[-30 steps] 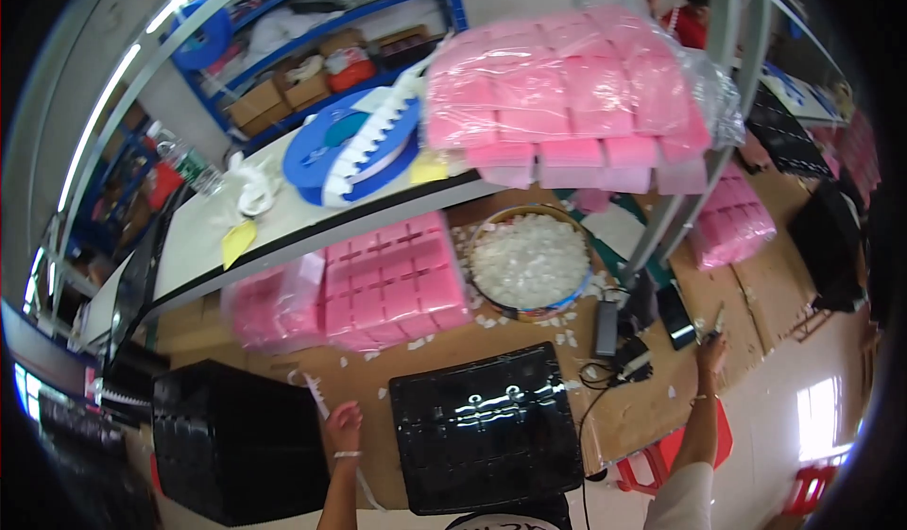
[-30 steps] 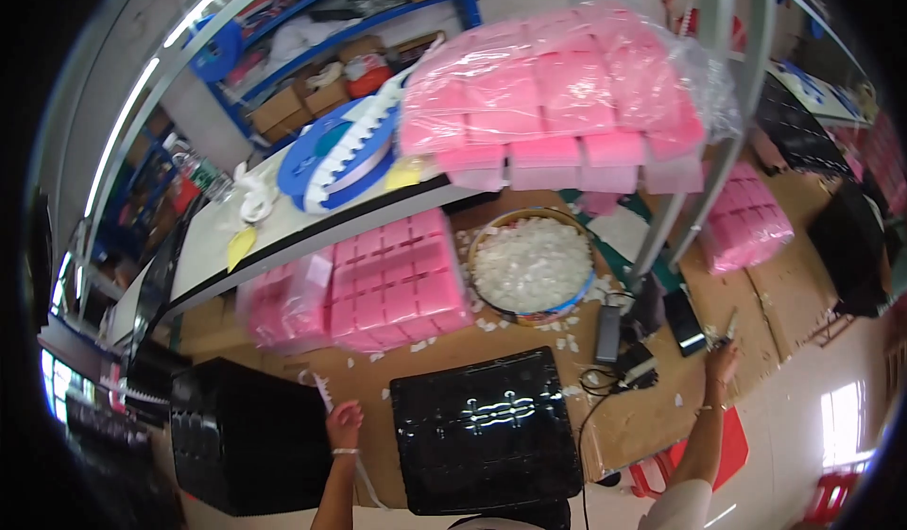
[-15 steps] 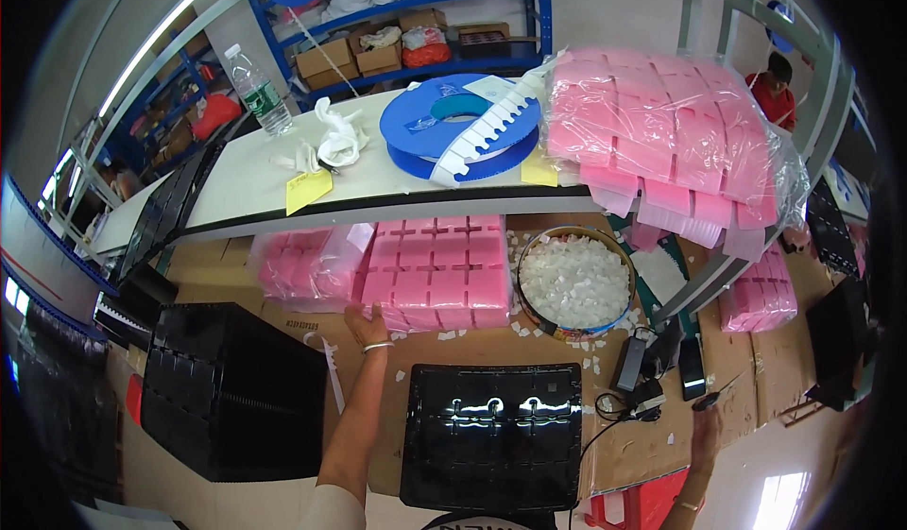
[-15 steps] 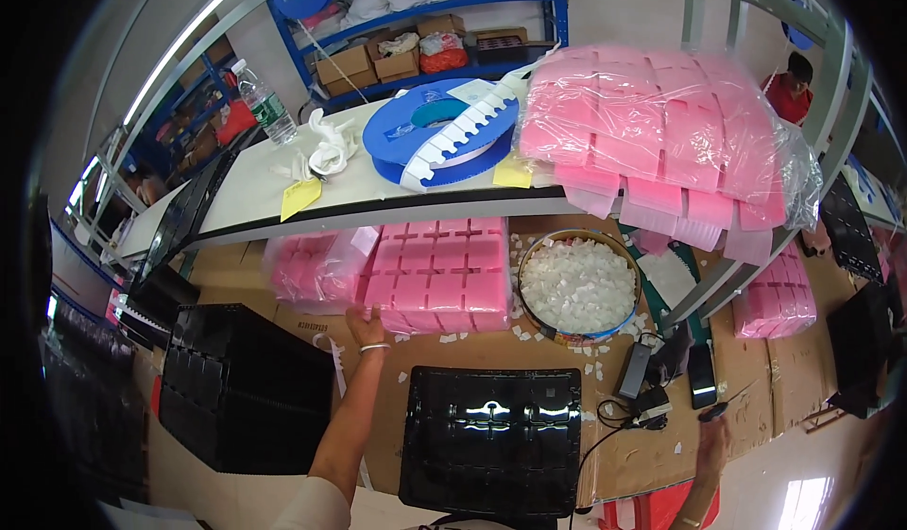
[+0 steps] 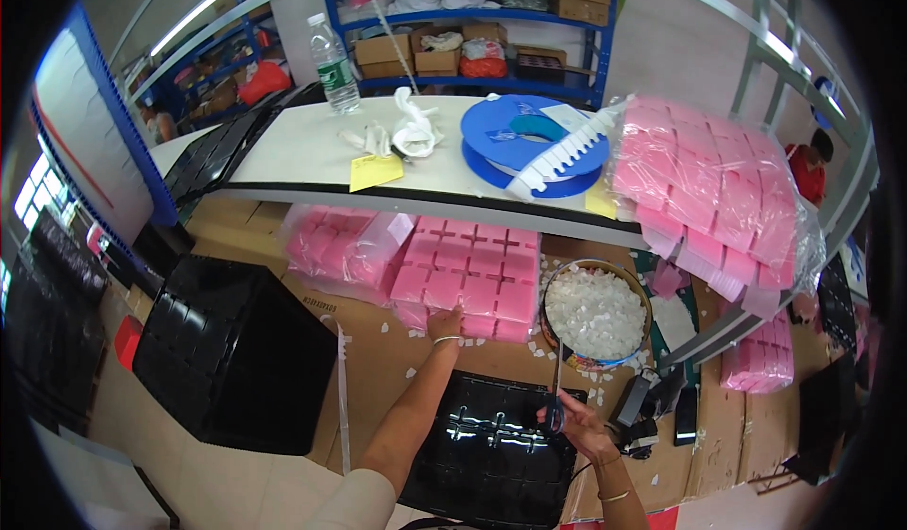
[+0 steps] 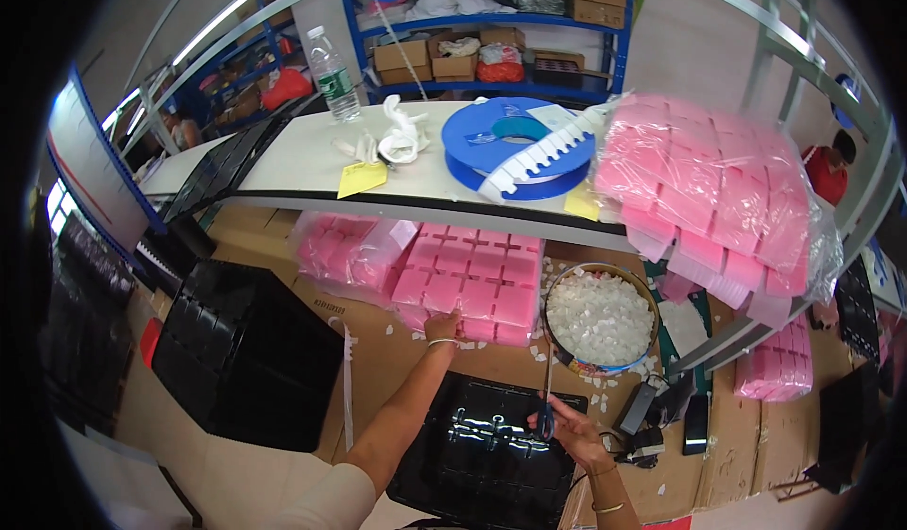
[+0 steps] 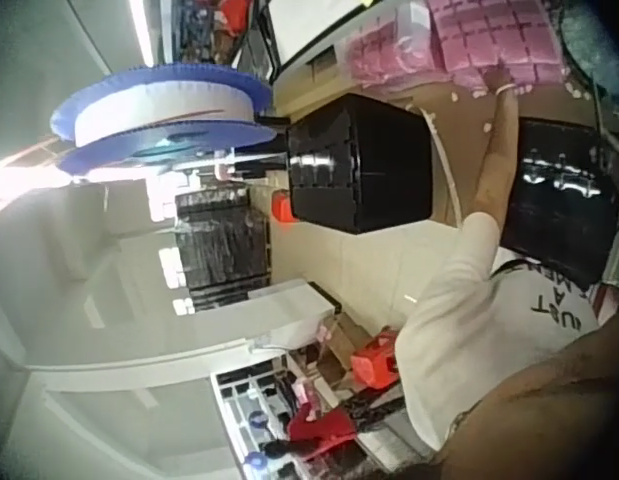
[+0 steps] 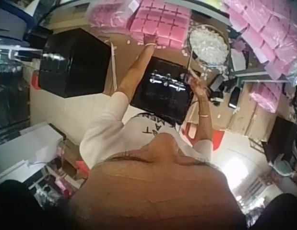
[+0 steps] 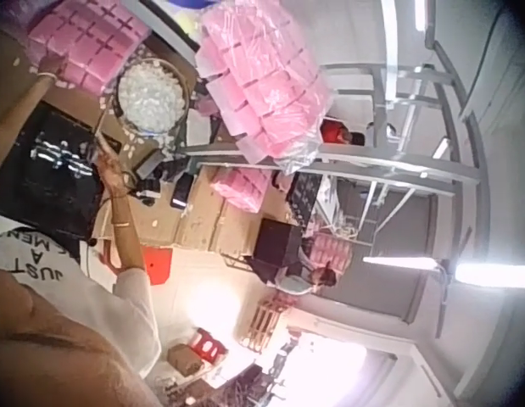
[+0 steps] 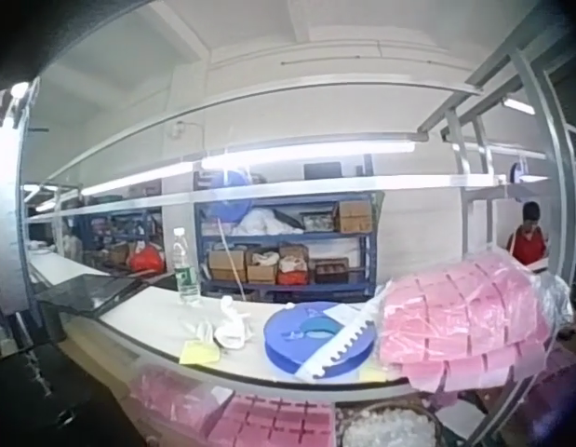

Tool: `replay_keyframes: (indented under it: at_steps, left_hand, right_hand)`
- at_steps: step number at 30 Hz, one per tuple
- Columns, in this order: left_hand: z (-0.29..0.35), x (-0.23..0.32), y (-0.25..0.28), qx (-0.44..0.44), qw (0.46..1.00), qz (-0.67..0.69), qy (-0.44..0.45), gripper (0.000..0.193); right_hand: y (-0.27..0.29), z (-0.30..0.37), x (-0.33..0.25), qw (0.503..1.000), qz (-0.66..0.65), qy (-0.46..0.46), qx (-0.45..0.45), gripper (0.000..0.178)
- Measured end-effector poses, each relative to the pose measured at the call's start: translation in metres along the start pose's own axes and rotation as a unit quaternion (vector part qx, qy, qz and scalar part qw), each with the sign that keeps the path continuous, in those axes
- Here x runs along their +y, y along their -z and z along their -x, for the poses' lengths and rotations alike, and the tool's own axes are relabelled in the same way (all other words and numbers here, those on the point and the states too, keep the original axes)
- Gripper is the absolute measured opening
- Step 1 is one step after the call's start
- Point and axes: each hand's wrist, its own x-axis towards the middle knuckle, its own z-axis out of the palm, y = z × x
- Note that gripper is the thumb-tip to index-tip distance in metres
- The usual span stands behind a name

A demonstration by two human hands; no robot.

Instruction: The person packs plastic components into a black tray, securing them with foam packaging and tape, cut with scissors.

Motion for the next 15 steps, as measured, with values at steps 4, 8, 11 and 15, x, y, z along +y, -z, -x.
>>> replay_keyframes:
  at_steps: [4,8,11,15]
  left_hand:
    - [-0.005,-0.008,0.017,-0.026,0.998,0.02,-0.05,0.022]
    - [0.02,-0.002,0.046,-0.019,0.997,-0.022,-0.067,0.023]
    - [0.049,0.005,0.072,0.032,0.978,-0.116,-0.168,0.023]
    - [0.075,0.008,0.104,0.122,0.92,-0.236,-0.288,0.014]
  right_hand:
    - [-0.006,-0.036,-0.009,0.998,0.057,-0.026,-0.015,0.068]
    - [-0.007,-0.073,-0.031,0.988,0.136,-0.04,-0.061,0.053]
    - [-0.003,-0.093,-0.044,0.975,0.199,-0.036,-0.091,0.049]
    - [-0.006,-0.125,-0.058,0.966,0.194,-0.11,-0.133,0.039]
